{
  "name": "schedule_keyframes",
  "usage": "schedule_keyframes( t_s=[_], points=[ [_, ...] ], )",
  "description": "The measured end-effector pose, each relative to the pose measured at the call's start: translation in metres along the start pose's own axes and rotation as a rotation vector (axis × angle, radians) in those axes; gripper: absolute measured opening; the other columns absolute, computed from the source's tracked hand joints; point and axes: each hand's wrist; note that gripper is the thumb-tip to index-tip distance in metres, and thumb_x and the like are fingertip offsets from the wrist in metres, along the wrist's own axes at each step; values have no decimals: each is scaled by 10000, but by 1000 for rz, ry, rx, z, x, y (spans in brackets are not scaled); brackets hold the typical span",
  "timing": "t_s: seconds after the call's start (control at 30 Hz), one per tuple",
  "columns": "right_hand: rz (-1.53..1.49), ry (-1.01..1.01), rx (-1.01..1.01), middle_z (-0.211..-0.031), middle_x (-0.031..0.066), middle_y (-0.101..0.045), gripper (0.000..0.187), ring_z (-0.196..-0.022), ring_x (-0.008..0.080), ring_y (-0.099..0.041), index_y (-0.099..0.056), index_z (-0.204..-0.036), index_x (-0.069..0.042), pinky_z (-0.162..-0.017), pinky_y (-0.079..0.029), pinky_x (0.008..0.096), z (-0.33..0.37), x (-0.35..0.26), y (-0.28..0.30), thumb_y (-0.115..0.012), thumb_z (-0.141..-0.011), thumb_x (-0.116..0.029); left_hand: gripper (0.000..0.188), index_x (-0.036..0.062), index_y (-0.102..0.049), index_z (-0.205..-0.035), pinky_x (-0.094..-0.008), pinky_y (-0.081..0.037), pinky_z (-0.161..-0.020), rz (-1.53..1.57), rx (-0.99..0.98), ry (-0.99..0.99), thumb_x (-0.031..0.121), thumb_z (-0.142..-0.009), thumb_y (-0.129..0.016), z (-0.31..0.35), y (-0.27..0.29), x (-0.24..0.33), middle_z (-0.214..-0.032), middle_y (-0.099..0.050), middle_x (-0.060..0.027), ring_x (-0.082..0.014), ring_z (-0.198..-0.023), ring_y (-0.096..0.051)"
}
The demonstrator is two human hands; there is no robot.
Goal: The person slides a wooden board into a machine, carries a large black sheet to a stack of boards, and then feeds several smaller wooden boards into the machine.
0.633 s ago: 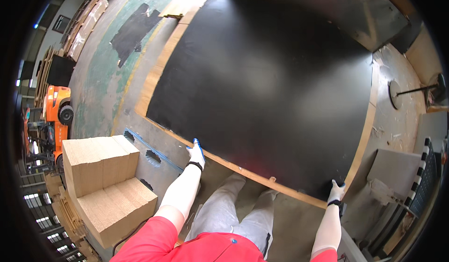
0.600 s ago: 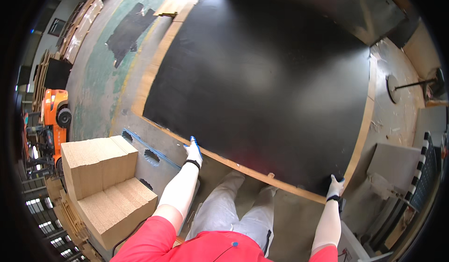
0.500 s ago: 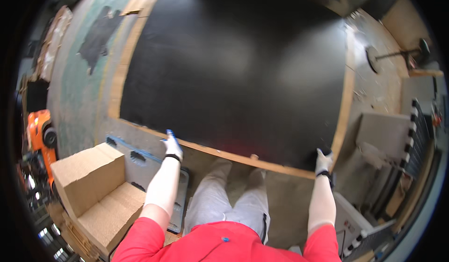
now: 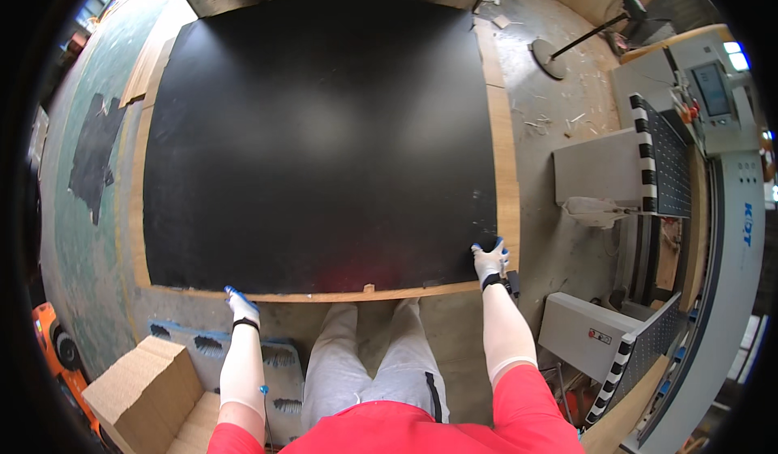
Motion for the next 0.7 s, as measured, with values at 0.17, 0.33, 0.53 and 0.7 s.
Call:
schedule_keyframes(
  t_s=[0.17, 0.33, 0.53, 0.7],
  points=[
    [61, -36, -26, -1493, 202, -375, 960, -1370, 406, -385, -301, -1529, -208, -1114, -365, 528, 10, 3, 18, -790, -758, -505, 801, 64, -183, -1572, -354, -150, -1230, -20, -121, -34, 632, -1010, -129, -10, -2, -12, -1637, -221, -63, -236, -1490, -256],
    [61, -112, -84, -1541, 203, -317, 976, -1407, 400, -338, -257, -1548, -220, -1130, -346, 526, 22, 8, 37, -795, -773, -473, 793, 120, -139, -1586, -385, -213, -1220, 111, -199, 8, 635, -1004, -297, 10, -14, -18, -1642, -197, -70, -245, -1483, -265],
    [12, -111, -69, -1576, 214, -235, 943, -1448, 440, -231, -247, -1553, -219, -1148, -292, 563, 26, -6, 20, -776, -804, -440, 749, 125, -141, -1583, -433, -213, -1216, 64, -127, 5, 591, -1019, -301, 25, -3, 8, -1636, -199, -107, -288, -1481, -259],
    [151, 117, 234, -1531, 234, -308, 892, -1413, 419, -292, -270, -1519, -46, -1166, -245, 527, 93, -20, 7, -699, -837, -430, 781, 16, -200, -1551, -522, -136, -1209, -609, 220, -865, 494, -986, -449, 103, -13, 21, -1607, -193, -247, -381, -1511, -101]
  ],
)
Point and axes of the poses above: each hand's wrist, its own z-axis away from the middle knuckle, its own y-axis out of the back of the hand, x = y × z
